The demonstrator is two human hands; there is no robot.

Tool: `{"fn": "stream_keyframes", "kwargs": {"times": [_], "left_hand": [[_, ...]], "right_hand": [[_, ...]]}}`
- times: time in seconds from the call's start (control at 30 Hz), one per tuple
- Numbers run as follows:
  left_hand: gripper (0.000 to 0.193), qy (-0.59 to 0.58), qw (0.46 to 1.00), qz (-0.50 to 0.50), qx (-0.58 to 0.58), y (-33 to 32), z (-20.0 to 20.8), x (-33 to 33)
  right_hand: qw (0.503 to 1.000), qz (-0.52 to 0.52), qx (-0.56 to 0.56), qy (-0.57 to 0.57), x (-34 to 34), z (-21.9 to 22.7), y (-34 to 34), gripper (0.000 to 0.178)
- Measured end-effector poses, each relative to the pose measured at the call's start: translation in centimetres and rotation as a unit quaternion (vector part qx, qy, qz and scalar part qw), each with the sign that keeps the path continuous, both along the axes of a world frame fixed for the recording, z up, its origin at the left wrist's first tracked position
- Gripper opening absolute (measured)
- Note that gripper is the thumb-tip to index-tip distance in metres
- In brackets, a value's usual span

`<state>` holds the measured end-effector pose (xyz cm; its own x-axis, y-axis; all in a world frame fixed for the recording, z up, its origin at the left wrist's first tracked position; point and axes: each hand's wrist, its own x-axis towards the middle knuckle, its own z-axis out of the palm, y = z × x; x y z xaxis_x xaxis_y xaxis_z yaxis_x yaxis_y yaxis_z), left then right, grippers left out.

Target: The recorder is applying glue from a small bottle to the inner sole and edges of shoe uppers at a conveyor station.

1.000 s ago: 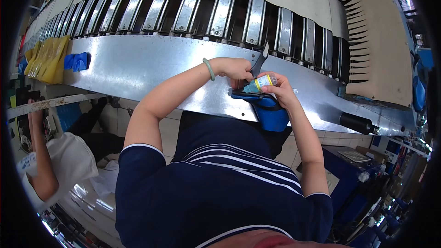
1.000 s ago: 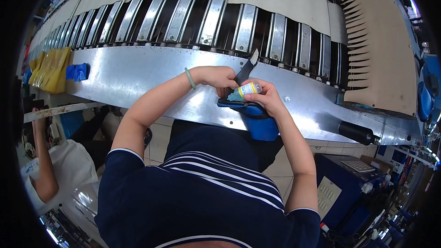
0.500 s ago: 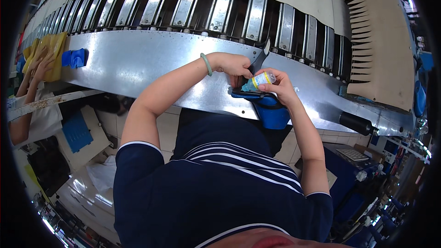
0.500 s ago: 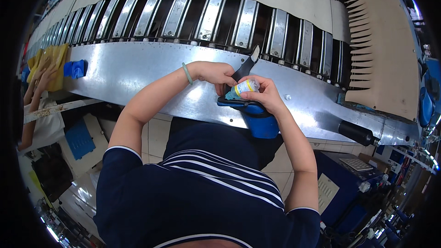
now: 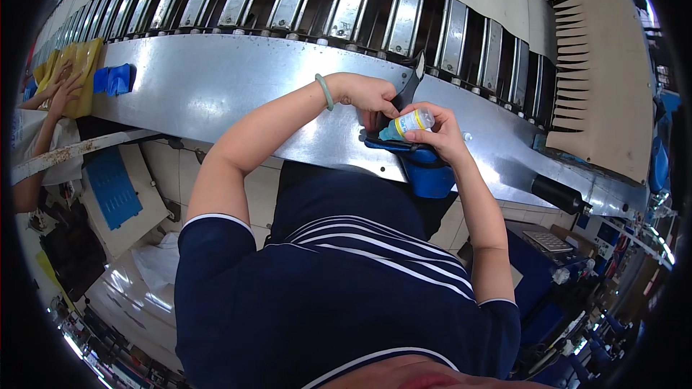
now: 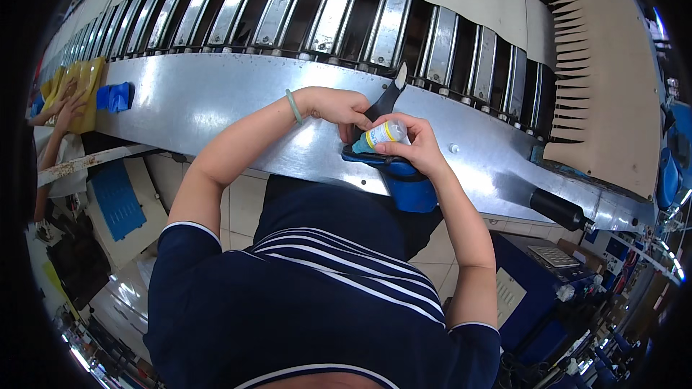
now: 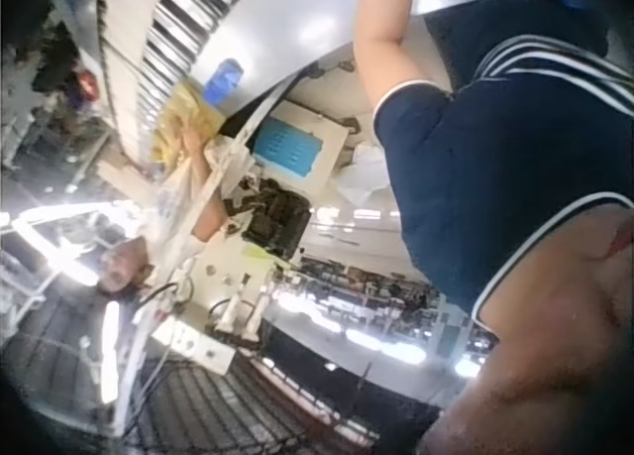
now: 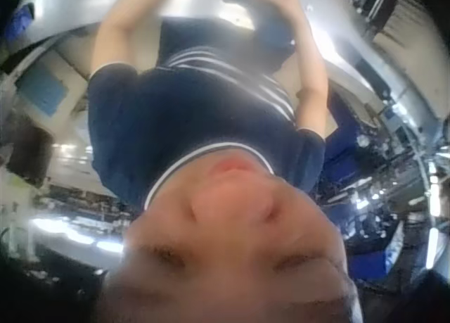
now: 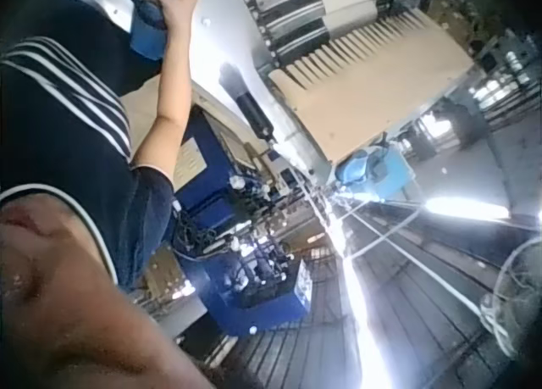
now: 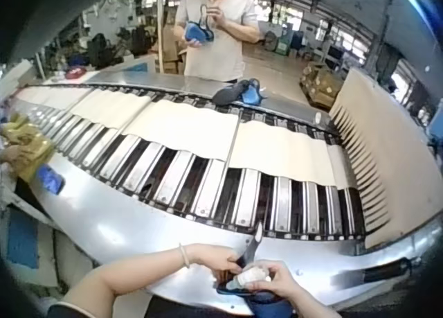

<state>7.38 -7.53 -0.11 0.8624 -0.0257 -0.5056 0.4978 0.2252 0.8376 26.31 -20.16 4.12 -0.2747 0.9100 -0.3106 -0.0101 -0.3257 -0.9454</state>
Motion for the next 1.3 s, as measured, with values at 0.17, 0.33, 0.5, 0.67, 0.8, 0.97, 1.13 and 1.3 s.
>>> {"fn": "stream_keyframes", "kwargs": {"times": [0.17,0.33,0.5,0.67,0.8,0.97,1.13,1.3], "left_hand": [[0.033,-0.01,1.0,-0.001,-0.013,0.1,-0.2,-0.1],[0.033,-0.004,1.0,-0.008,-0.002,0.3,-0.5,-0.1],[0.033,-0.005,1.0,-0.008,-0.021,0.4,-0.7,-0.1],[0.033,-0.007,0.999,0.002,-0.04,0.5,-1.3,-0.2],[0.033,-0.022,0.997,0.009,-0.076,0.8,-0.9,-0.6],[0.032,-0.026,0.995,0.022,-0.092,1.1,-0.9,-1.0],[0.032,-0.017,0.995,0.045,-0.091,0.9,-1.7,-1.3],[0.029,-0.014,0.993,0.094,-0.067,-1.0,-1.1,-2.2]], "right_hand": [[1.0,0.002,0.004,-0.007,0.1,-0.2,0.0,0.036],[1.0,0.005,0.004,-0.01,-0.1,-0.1,0.1,0.036],[0.999,0.018,0.017,-0.031,-0.3,-0.3,0.2,0.036],[1.0,0.014,0.0,-0.028,-0.5,-0.2,0.3,0.037],[0.999,0.015,0.019,-0.039,-0.5,-0.3,0.2,0.037],[0.998,0.02,0.027,-0.047,-0.7,-0.4,0.1,0.036],[0.997,0.018,0.041,-0.067,-1.0,-0.3,0.0,0.035],[0.998,0.004,0.046,-0.048,-0.9,-0.6,-0.3,0.034]]}}
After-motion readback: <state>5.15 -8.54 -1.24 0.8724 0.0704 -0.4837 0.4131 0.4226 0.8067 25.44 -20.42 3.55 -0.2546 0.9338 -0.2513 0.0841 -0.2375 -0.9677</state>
